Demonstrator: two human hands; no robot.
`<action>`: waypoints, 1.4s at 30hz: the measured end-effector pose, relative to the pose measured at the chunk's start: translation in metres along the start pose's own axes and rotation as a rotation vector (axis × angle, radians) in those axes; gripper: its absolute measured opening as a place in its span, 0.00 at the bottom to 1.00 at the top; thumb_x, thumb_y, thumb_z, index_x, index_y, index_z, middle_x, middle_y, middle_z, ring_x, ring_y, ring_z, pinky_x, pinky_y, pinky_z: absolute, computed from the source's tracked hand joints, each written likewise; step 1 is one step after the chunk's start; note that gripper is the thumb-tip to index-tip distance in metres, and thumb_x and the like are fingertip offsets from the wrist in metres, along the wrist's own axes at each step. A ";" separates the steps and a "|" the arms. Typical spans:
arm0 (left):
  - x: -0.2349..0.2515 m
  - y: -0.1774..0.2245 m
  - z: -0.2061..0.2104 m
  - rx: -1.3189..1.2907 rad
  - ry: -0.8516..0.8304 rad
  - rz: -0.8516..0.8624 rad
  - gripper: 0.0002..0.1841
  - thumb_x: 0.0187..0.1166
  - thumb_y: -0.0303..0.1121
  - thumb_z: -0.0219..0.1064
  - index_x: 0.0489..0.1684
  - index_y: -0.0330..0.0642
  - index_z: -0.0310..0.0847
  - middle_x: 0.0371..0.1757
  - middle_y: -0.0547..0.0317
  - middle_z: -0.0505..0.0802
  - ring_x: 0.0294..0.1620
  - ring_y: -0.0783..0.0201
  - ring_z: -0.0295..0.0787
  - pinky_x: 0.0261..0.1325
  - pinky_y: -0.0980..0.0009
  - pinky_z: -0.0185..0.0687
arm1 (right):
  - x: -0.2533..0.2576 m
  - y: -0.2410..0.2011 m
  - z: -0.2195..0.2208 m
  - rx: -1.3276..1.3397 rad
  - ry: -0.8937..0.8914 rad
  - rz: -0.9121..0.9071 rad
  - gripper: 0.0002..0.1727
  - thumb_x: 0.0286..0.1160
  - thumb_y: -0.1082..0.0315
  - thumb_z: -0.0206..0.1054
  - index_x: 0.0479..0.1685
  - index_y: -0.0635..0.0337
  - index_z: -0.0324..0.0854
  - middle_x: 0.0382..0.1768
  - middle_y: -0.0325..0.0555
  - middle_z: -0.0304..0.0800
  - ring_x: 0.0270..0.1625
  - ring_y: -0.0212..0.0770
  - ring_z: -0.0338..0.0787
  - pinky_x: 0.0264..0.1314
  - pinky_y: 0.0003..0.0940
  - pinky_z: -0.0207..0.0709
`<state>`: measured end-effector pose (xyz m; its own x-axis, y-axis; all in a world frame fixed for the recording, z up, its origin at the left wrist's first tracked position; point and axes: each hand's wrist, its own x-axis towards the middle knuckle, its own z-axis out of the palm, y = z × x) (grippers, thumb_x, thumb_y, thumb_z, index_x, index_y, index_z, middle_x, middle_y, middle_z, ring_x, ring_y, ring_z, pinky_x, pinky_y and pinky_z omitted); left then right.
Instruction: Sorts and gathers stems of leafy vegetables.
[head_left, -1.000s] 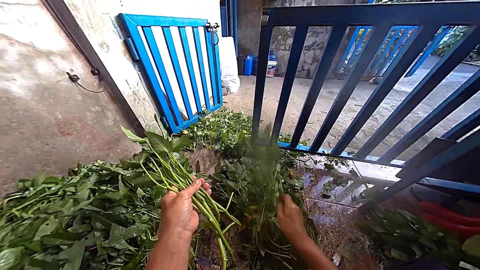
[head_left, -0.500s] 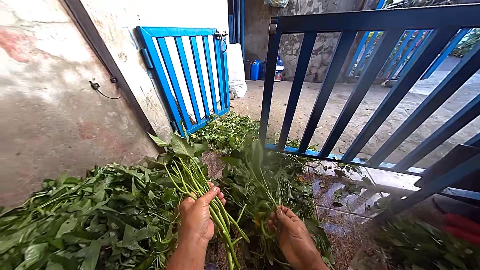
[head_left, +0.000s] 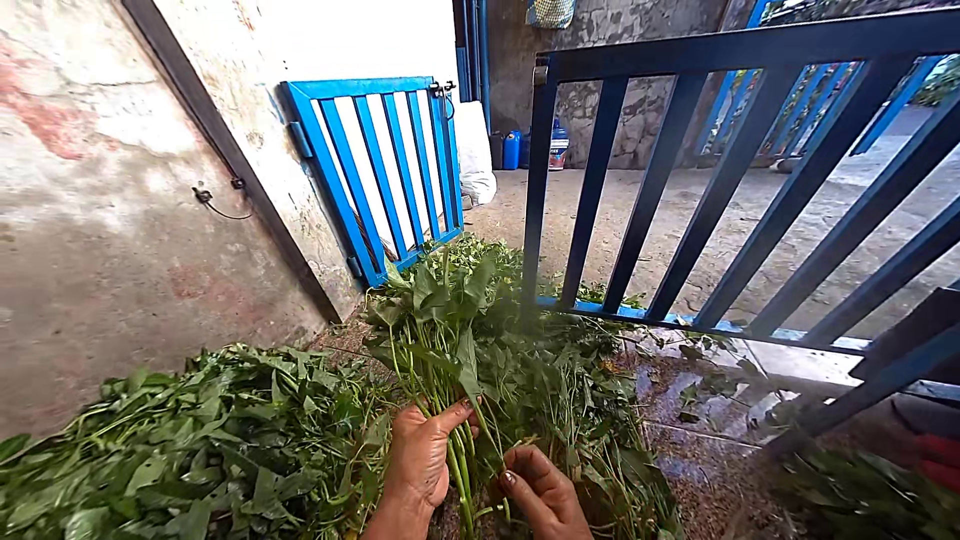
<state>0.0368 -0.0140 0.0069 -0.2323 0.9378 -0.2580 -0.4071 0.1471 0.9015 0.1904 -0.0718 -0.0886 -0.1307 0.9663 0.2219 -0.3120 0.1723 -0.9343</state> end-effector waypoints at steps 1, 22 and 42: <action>0.000 0.001 -0.001 0.006 -0.014 0.009 0.11 0.71 0.10 0.68 0.49 0.23 0.79 0.39 0.36 0.95 0.34 0.49 0.95 0.36 0.59 0.94 | 0.000 0.000 0.002 -0.064 -0.001 -0.029 0.09 0.81 0.80 0.60 0.54 0.70 0.79 0.43 0.47 0.90 0.45 0.38 0.92 0.54 0.38 0.89; -0.005 0.001 -0.007 0.062 -0.238 0.072 0.18 0.58 0.04 0.71 0.46 0.23 0.79 0.39 0.39 0.95 0.40 0.51 0.96 0.49 0.58 0.96 | 0.036 -0.031 0.008 0.589 0.079 0.662 0.06 0.78 0.71 0.65 0.48 0.60 0.80 0.39 0.50 0.90 0.42 0.42 0.90 0.49 0.42 0.86; -0.013 -0.005 -0.002 0.101 -0.314 0.120 0.11 0.67 0.11 0.68 0.44 0.30 0.85 0.39 0.52 0.94 0.44 0.63 0.92 0.57 0.69 0.88 | 0.032 -0.033 0.009 0.527 0.286 0.254 0.09 0.81 0.77 0.51 0.42 0.61 0.78 0.39 0.50 0.92 0.41 0.39 0.92 0.46 0.33 0.86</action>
<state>0.0400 -0.0278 0.0051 0.0160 0.9990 -0.0423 -0.3005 0.0452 0.9527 0.1882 -0.0484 -0.0486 -0.0283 0.9898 -0.1393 -0.7337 -0.1152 -0.6697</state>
